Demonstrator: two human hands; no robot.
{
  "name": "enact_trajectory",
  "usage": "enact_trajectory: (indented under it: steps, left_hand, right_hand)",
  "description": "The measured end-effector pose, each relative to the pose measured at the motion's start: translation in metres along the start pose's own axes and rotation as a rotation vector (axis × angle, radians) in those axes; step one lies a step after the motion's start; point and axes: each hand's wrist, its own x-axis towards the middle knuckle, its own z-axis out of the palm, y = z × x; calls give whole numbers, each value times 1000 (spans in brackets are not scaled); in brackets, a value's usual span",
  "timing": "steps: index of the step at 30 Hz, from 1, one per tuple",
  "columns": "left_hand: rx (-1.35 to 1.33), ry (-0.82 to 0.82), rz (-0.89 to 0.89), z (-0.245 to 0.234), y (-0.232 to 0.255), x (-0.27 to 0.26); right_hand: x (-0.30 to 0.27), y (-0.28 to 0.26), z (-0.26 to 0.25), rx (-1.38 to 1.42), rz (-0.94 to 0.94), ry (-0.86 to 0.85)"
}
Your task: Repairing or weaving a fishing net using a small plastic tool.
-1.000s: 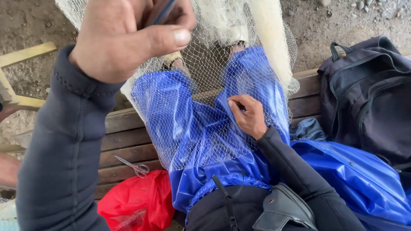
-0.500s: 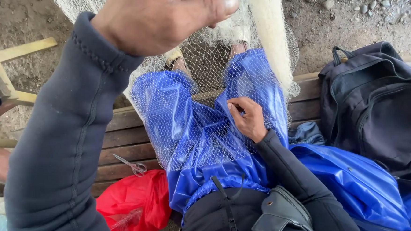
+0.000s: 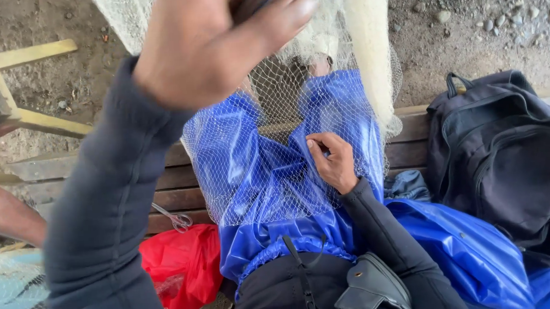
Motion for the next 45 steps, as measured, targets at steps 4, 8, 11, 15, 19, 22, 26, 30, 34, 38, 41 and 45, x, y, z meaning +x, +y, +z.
enact_trajectory:
  steps: [4,8,11,15,19,22,26,30,34,38,41,45]
  left_hand:
    - [-308,264,-339,8,31,-62]
    - [-637,401,-461,41,31,-121]
    - [-690,423,-533,89,31,-156]
    - [-829,464,-539,144,25,-178]
    - [-824,531,-609,182,20,-188]
    - [-776,571,-693,207,14,-195]
    - [-752,600,-776,213,9,-194]
    - [-650,402,-884,211,10,-197]
    - [-616,407,-886,213,9,-203]
    - [-578,444,-903,209,10,-203]
    - [-241,561,-738,202,4,-193]
    - [121,529,-599,180,-4,-182]
  right_hand:
    - [0,-2,-1,31,66,4]
    - [3,3,1,181,126,57]
    - [3,-1,0,219,163,74]
    - [29,-38,-15,410,156,150]
    - [69,-69,-29,418,-210,214]
    - [93,-92,-43,338,-413,163]
    - [113,-102,-47,240,-494,18]
    - [115,-101,-51,71,-332,-135]
    - [119,-99,-47,-110,-321,-96]
    - [120,-105,-46,3,-347,15]
    - [121,-104,-42,123,-342,94]
    - [117,-110,-43,186,-324,135]
